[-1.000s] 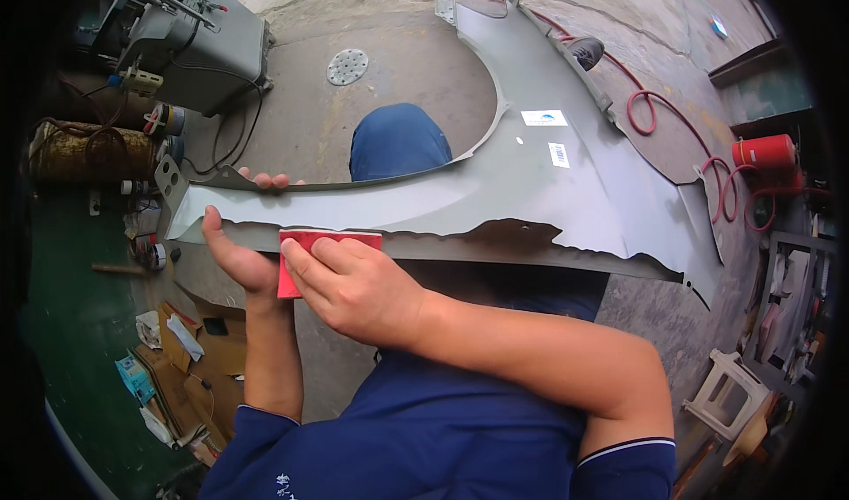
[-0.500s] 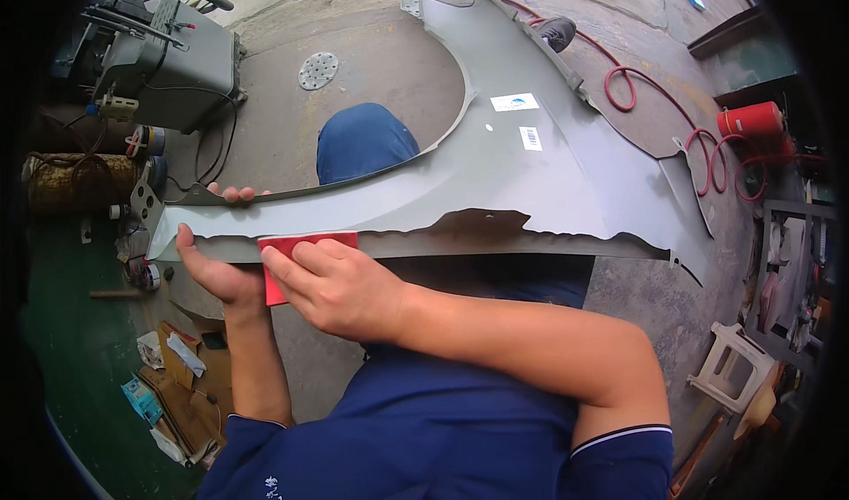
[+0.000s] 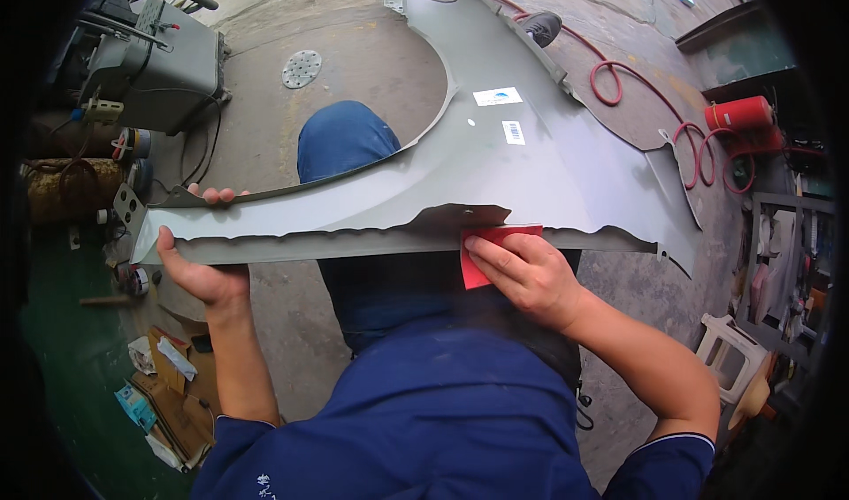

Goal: The person sands a grey car bumper with a red sanding block, focusing on the edges and curved surfaces. The person then wipes the bumper with a green cloth.

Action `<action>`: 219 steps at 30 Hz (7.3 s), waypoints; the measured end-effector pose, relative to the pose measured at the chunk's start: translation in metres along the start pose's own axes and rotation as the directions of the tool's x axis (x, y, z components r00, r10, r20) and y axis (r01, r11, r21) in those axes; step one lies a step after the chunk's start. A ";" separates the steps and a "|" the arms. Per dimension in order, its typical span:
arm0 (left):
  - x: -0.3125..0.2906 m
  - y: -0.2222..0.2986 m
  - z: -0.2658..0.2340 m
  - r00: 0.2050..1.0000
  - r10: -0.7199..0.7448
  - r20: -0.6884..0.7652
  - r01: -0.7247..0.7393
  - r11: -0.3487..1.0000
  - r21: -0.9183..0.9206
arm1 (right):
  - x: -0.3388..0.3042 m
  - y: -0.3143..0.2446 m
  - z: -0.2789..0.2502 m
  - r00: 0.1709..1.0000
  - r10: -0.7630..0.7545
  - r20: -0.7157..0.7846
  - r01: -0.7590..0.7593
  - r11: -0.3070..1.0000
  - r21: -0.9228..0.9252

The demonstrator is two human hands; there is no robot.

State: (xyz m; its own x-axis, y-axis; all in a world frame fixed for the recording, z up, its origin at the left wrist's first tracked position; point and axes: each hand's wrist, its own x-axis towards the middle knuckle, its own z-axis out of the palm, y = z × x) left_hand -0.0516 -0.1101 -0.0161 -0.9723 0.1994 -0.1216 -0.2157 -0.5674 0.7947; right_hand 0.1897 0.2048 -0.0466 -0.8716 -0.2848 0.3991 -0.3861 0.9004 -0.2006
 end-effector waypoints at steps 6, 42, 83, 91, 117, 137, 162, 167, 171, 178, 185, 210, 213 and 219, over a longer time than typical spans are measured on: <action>0.003 0.000 0.009 1.000 -0.001 0.016 0.000 1.000 0.011 | 0.080 -0.038 0.039 0.973 -0.091 -0.210 0.128 0.977 0.170; 0.009 0.005 0.000 0.999 0.006 0.036 -0.007 0.999 0.036 | 0.069 -0.039 0.024 0.989 0.076 -0.127 -0.059 0.989 0.132; 0.015 0.015 -0.012 0.990 -0.019 0.140 0.004 0.994 0.109 | -0.094 0.032 -0.030 0.959 0.284 0.009 -0.282 0.957 -0.073; 0.015 0.020 -0.009 0.990 -0.020 0.141 0.000 0.990 0.140 | -0.020 0.001 0.023 0.955 0.205 -0.216 -0.174 0.972 0.156; 0.017 0.021 -0.006 0.991 -0.030 0.127 0.011 0.988 0.151 | 0.049 -0.018 0.040 0.948 0.100 -0.301 -0.033 0.975 0.222; 0.011 0.015 -0.001 0.993 -0.015 0.113 0.009 0.999 0.050 | 0.011 -0.008 0.026 0.957 0.175 -0.231 -0.161 0.984 0.080; 0.010 0.013 0.007 0.998 -0.001 0.064 -0.005 0.996 0.089 | 0.051 -0.022 0.020 0.888 0.274 -0.368 -0.174 0.943 0.283; 0.012 0.016 0.002 0.993 -0.018 0.116 0.010 0.998 0.067 | 0.035 -0.022 0.023 0.900 0.301 -0.316 -0.242 0.947 0.213; 0.010 0.013 0.004 0.994 0.001 0.108 -0.008 0.998 0.068 | 0.038 -0.022 0.019 0.888 0.315 -0.335 -0.246 0.941 0.232; 0.012 0.013 0.005 0.993 -0.008 0.117 0.001 0.998 0.058 | 0.037 -0.027 0.018 0.894 0.337 -0.296 -0.254 0.925 0.283; 0.012 0.015 0.000 0.987 -0.025 0.159 0.016 0.998 0.054 | 0.054 -0.026 0.018 0.856 0.344 -0.386 -0.225 0.920 0.320; 0.014 0.015 -0.002 0.983 -0.031 0.181 0.025 0.999 0.035 | 0.052 -0.023 0.019 0.971 0.158 -0.180 -0.121 0.972 0.199; 0.012 0.015 -0.004 0.987 -0.023 0.157 0.017 0.999 0.037 | 0.019 -0.007 0.007 0.985 0.141 -0.099 -0.134 0.988 0.073; 0.013 0.014 0.004 0.989 -0.011 0.147 0.003 0.999 0.055 | 0.067 -0.029 0.028 0.956 0.139 -0.260 -0.076 0.969 0.236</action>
State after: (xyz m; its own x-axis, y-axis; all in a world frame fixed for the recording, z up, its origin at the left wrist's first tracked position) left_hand -0.0668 -0.1120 -0.0040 -0.9461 0.3211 -0.0414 -0.2134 -0.5223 0.8256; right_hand 0.1342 0.1508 -0.0390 -0.8076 -0.0617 0.5865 -0.3790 0.8163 -0.4360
